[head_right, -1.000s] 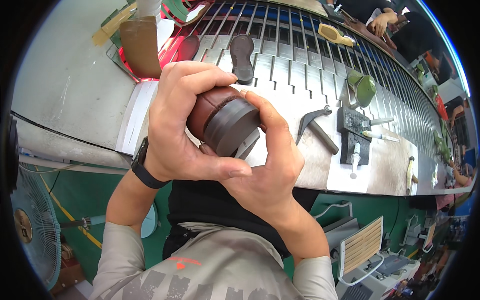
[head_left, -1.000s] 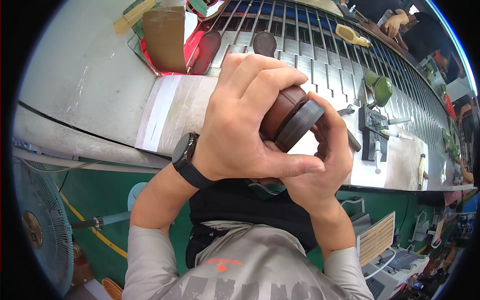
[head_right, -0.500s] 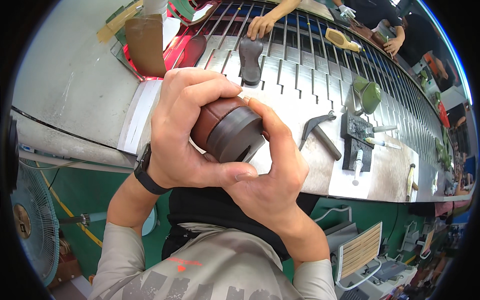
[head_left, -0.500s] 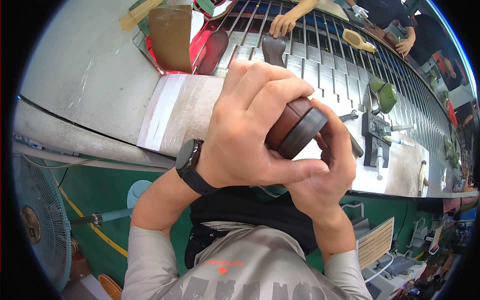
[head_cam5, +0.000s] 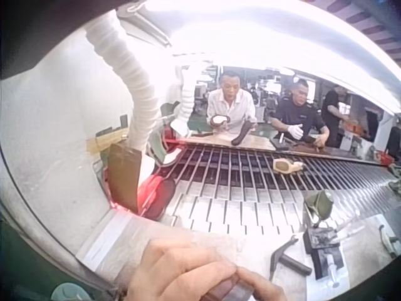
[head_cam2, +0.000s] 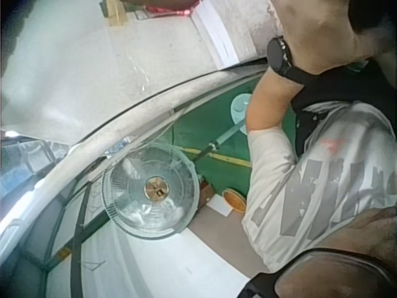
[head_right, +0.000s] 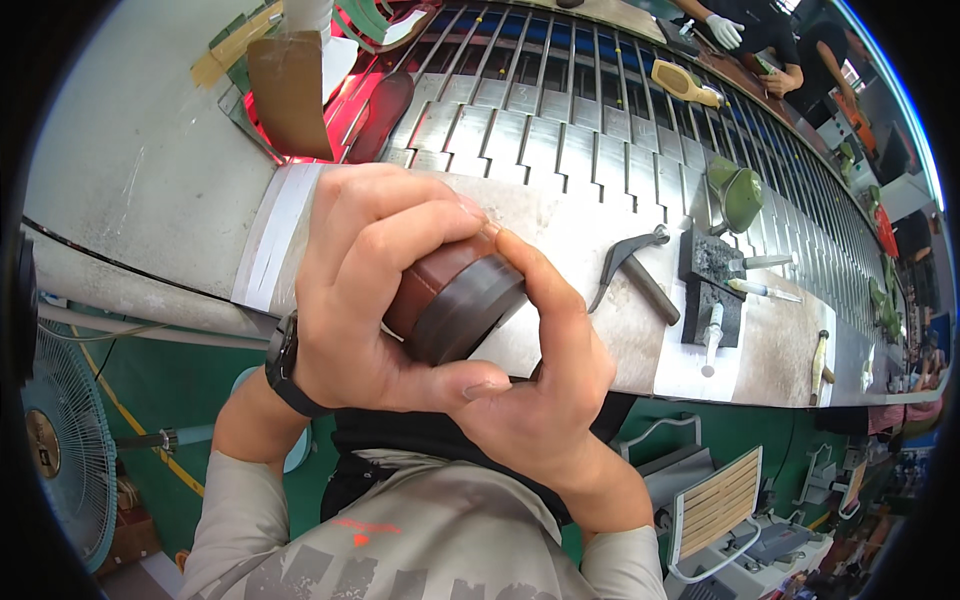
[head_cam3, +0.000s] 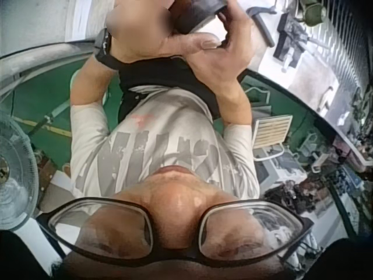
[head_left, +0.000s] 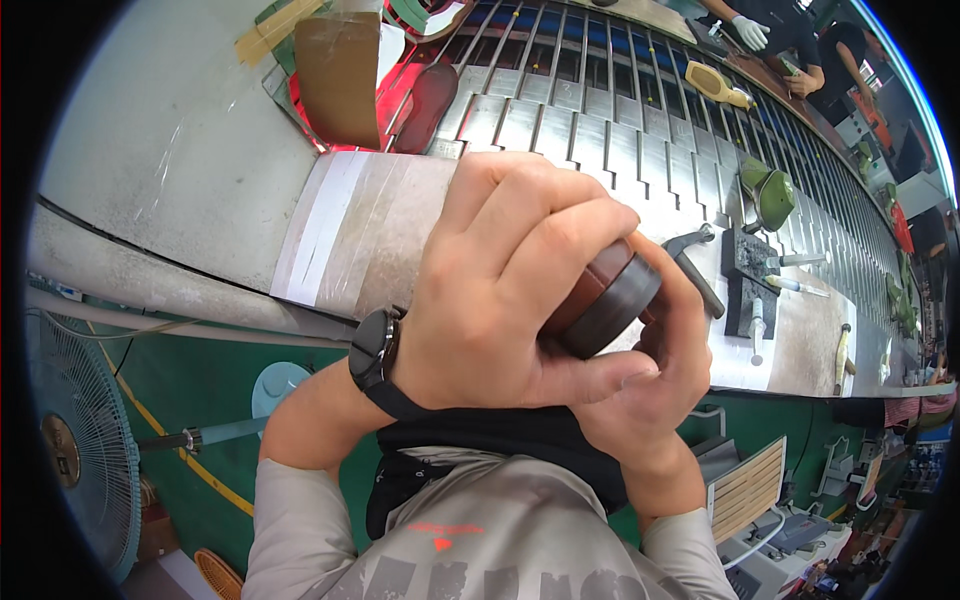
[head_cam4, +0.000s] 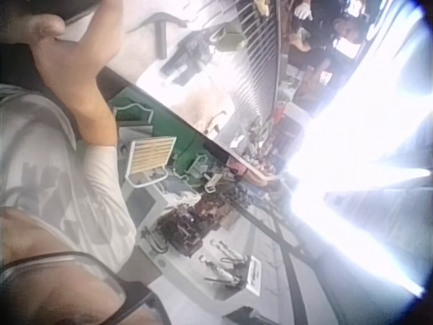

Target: The person picks up a leather shoe upper and a sole from a conveyor, aligns them, and hammers the bottom of the shoe and the heel to secure the attachment while holding the shoe against their lap.

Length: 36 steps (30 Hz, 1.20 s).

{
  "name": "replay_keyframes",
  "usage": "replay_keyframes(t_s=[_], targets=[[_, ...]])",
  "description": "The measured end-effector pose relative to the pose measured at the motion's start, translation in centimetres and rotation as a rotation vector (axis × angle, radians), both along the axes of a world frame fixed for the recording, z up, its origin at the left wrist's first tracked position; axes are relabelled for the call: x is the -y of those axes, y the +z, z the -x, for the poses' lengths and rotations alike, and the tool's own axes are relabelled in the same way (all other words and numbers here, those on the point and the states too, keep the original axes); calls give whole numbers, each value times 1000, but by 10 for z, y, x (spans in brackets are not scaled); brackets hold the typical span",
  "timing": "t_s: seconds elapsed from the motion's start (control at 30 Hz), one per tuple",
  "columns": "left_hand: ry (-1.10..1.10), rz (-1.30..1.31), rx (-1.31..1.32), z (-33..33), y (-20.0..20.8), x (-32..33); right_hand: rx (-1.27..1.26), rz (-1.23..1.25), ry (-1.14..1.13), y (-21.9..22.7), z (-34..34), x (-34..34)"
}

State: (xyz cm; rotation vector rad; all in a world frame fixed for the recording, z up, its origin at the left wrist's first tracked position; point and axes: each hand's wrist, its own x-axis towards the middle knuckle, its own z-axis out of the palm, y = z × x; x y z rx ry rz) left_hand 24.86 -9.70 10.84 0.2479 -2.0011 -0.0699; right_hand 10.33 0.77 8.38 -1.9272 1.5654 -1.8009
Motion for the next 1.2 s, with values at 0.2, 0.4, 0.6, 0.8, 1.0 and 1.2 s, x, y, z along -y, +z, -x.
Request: replay_keyframes(t_s=[0.2,0.4,0.6,0.8,1.0,1.2], targets=[[20,-24,59,-9,2,-23,-84,-88,12,5,-4,-22],[14,-53,107,-30,0,-47,-9,90,132,-18,-9,-24],[161,-184,139,-45,-2,-80,-108,174,154,-32,-13,-28],[203,-148,212,-56,-7,-95,-235,151,172,-29,-14,-42],[212,-153,175,-53,-9,-105,-270,84,210,-23,-9,-52],[230,-181,151,-72,-23,-114,-206,84,394,-28,-10,-39]])
